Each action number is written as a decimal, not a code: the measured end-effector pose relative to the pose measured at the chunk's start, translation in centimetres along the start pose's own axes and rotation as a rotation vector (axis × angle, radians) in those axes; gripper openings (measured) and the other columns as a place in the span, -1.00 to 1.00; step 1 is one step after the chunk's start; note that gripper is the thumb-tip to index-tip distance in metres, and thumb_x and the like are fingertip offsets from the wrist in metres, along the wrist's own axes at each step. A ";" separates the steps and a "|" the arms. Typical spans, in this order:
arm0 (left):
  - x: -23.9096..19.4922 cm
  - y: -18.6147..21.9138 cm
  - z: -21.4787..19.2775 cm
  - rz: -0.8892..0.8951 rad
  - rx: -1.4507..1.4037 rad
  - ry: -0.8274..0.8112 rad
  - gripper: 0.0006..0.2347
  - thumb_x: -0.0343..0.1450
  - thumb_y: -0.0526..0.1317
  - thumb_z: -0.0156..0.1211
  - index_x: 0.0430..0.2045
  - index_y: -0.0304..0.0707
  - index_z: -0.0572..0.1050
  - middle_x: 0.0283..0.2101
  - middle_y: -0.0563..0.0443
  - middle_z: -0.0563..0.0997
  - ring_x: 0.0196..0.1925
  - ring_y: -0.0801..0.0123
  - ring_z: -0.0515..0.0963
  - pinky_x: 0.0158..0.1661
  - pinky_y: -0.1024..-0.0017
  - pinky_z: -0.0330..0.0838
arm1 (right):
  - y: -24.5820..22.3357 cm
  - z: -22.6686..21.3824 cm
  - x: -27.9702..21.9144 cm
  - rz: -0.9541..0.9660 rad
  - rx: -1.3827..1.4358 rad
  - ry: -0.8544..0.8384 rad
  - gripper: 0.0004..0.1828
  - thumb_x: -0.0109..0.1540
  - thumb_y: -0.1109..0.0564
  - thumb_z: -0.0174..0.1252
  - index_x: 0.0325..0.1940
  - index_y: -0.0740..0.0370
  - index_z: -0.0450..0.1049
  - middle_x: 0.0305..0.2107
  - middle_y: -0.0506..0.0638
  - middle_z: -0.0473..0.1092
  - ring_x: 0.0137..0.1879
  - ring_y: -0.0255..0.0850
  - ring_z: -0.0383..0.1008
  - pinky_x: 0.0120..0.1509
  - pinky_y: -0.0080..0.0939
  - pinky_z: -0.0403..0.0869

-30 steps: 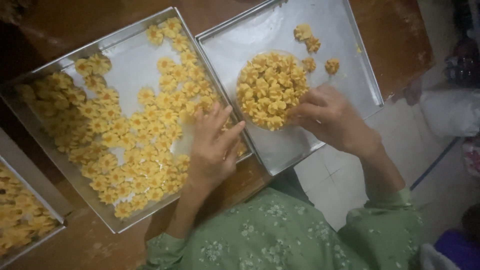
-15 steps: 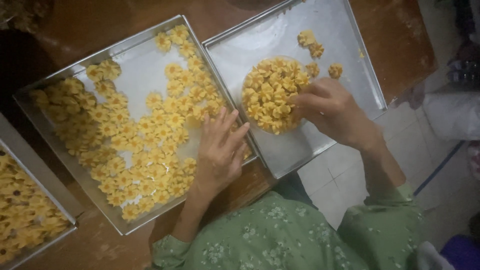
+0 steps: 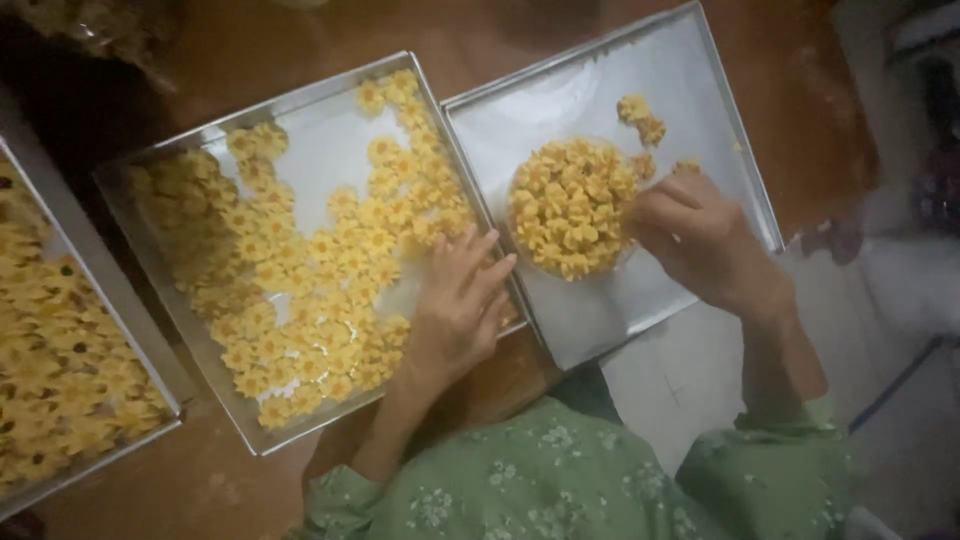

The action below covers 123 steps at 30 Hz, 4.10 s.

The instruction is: Picking up small flower-shaped cookies from a baking tray and placing them into a round plastic container

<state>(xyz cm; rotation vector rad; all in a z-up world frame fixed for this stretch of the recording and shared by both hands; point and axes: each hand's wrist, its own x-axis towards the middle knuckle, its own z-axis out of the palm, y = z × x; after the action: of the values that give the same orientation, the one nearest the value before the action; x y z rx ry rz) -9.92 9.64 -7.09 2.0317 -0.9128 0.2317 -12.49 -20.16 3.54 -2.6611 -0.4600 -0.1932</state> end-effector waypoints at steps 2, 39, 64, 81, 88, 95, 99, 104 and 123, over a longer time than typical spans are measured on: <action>0.0 0.0 -0.2 0.002 -0.004 -0.014 -0.60 0.35 -0.32 0.34 0.12 -0.13 0.54 0.32 -0.20 0.44 0.43 -0.16 0.32 0.45 -0.04 -0.09 | -0.3 0.0 -0.1 -0.009 0.016 -0.045 -0.88 0.25 0.32 0.33 -0.20 0.17 0.56 -0.34 0.05 0.43 -0.20 0.07 0.47 -0.06 0.00 0.44; -0.2 -0.2 0.7 -0.022 -0.052 0.007 -0.74 0.38 -0.40 0.34 -0.07 -0.15 0.63 0.27 -0.18 0.49 0.41 -0.10 0.34 0.48 -0.01 -0.15 | -1.8 0.5 -0.7 0.062 -0.089 -0.233 -0.80 0.12 0.13 0.46 -0.26 0.14 0.58 -0.30 -0.02 0.38 -0.20 -0.04 0.46 0.01 -0.01 0.44; -0.1 0.2 0.5 -0.051 -0.054 -0.008 -0.75 0.37 -0.39 0.33 -0.08 -0.16 0.63 0.28 -0.18 0.49 0.42 -0.08 0.33 0.47 -0.04 -0.14 | -1.8 0.3 0.0 0.047 -0.015 -0.215 -0.63 0.11 0.17 0.44 -0.02 0.18 0.56 -0.22 0.05 0.39 -0.15 0.03 0.45 -0.03 0.03 0.41; -0.4 -0.2 0.7 -0.041 -0.019 -0.012 -0.72 0.40 -0.34 0.32 0.00 -0.10 0.60 0.30 -0.14 0.48 0.43 -0.05 0.33 0.46 -0.03 -0.11 | 0.2 0.8 -0.9 0.096 -0.065 -0.146 -0.64 0.12 0.21 0.46 0.00 0.20 0.60 -0.24 0.01 0.47 -0.10 -0.04 0.49 0.07 -0.04 0.43; -0.3 0.1 0.6 -0.028 0.000 0.006 -0.69 0.40 -0.33 0.30 0.05 -0.09 0.57 0.29 -0.12 0.48 0.41 -0.06 0.36 0.46 -0.05 -0.09 | -0.1 0.0 -0.9 0.034 -0.002 -0.058 -0.58 0.12 0.25 0.48 0.03 0.31 0.54 -0.26 0.14 0.44 -0.17 0.12 0.50 0.01 0.11 0.47; 0.2 -0.3 -0.2 0.035 0.001 0.159 -0.59 0.40 -0.23 0.25 0.18 -0.20 0.46 0.13 -0.15 0.58 0.25 -0.08 0.53 0.40 -0.12 0.07 | 0.3 0.8 3.7 -0.098 0.084 0.150 -0.75 0.28 -0.04 0.34 -0.41 0.05 0.51 -0.63 -0.15 0.36 -0.53 -0.11 0.39 -0.30 -0.16 0.41; 1.2 1.0 -3.0 0.056 -0.131 0.222 -0.82 0.43 -0.14 0.27 -0.17 -0.18 0.61 -0.17 -0.05 0.68 0.04 0.03 0.67 0.38 -0.12 0.08 | 2.1 7.1 7.4 -0.347 0.122 0.211 -0.86 0.30 -0.01 0.28 -0.36 -0.14 0.56 -0.59 -0.24 0.44 -0.51 -0.16 0.44 -0.31 -0.22 0.40; 0.5 0.0 -2.0 0.048 -0.112 0.338 -0.78 0.38 -0.34 0.30 -0.10 -0.17 0.61 -0.16 -0.05 0.67 -0.06 0.10 0.69 0.33 -0.05 0.24 | -5.4 0.9 15.7 -0.376 0.237 -0.061 -0.66 0.16 0.45 0.22 0.00 0.31 0.48 0.07 0.34 0.41 -0.20 0.13 0.49 0.01 0.13 0.48; 1.0 0.1 -3.2 0.073 -0.098 0.232 -0.63 0.45 -0.51 0.14 0.17 -0.40 0.35 0.20 -0.37 0.48 0.27 -0.17 0.49 0.36 -0.01 0.32 | 10.8 0.7 18.9 -0.092 -1.394 0.774 -0.93 0.22 0.11 0.06 -0.30 -0.10 0.34 -0.48 -0.25 0.30 -0.34 -0.41 0.37 -0.44 -0.41 0.32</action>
<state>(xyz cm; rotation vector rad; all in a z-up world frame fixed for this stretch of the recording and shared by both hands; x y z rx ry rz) -8.75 11.58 -4.66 1.8391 -0.8363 0.4447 8.99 -23.57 2.62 -3.3281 -0.1601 -2.1286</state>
